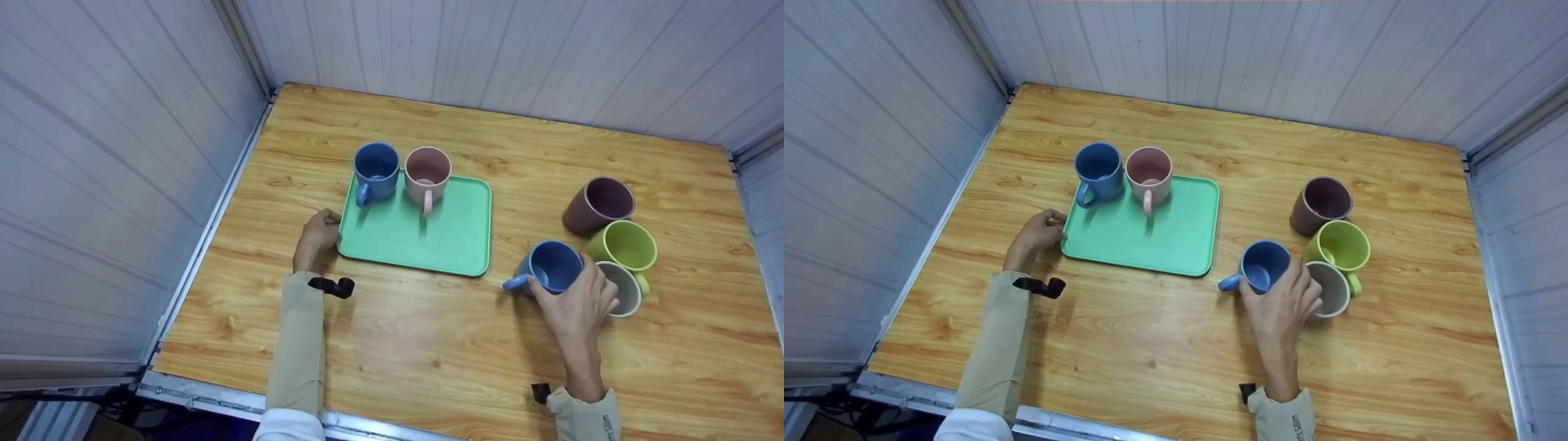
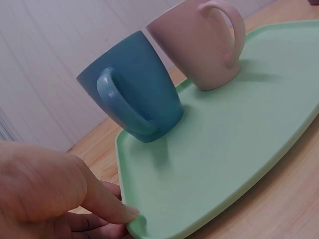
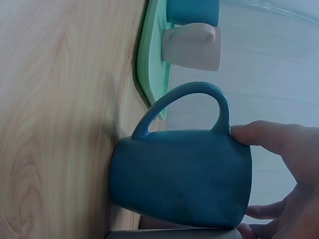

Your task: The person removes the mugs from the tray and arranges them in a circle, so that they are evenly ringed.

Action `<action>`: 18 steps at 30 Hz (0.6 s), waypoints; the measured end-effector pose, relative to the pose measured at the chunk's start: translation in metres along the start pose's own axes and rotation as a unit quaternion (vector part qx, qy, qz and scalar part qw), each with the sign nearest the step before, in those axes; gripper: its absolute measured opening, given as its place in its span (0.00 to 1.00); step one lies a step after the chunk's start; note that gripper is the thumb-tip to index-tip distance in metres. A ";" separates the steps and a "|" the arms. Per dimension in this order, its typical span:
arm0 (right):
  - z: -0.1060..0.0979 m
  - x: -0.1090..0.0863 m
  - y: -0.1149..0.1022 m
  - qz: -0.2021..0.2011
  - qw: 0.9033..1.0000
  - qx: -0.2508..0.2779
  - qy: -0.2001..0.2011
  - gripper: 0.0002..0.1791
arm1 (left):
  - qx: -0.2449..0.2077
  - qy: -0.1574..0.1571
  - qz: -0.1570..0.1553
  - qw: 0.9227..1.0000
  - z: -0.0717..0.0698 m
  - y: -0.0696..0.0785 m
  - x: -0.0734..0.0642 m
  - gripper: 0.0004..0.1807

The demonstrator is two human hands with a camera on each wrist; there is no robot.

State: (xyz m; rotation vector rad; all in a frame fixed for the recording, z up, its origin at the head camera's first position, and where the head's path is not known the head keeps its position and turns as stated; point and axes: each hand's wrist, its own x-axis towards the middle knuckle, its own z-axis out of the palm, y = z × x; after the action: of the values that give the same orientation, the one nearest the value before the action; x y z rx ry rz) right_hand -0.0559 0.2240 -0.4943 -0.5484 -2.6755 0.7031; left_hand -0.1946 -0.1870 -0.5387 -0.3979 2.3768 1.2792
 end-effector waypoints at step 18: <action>-0.006 0.001 -0.006 0.009 0.998 -0.033 -0.044 0.58 | -0.010 -0.009 -0.012 1.000 0.000 0.002 -0.001 0.20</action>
State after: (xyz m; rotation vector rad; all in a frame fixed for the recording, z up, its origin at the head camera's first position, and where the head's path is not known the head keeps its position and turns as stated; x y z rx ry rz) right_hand -0.0559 0.2217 -0.4856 -0.5716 -2.7884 0.6604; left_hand -0.1944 -0.1863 -0.5370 -0.4183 2.3378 1.2909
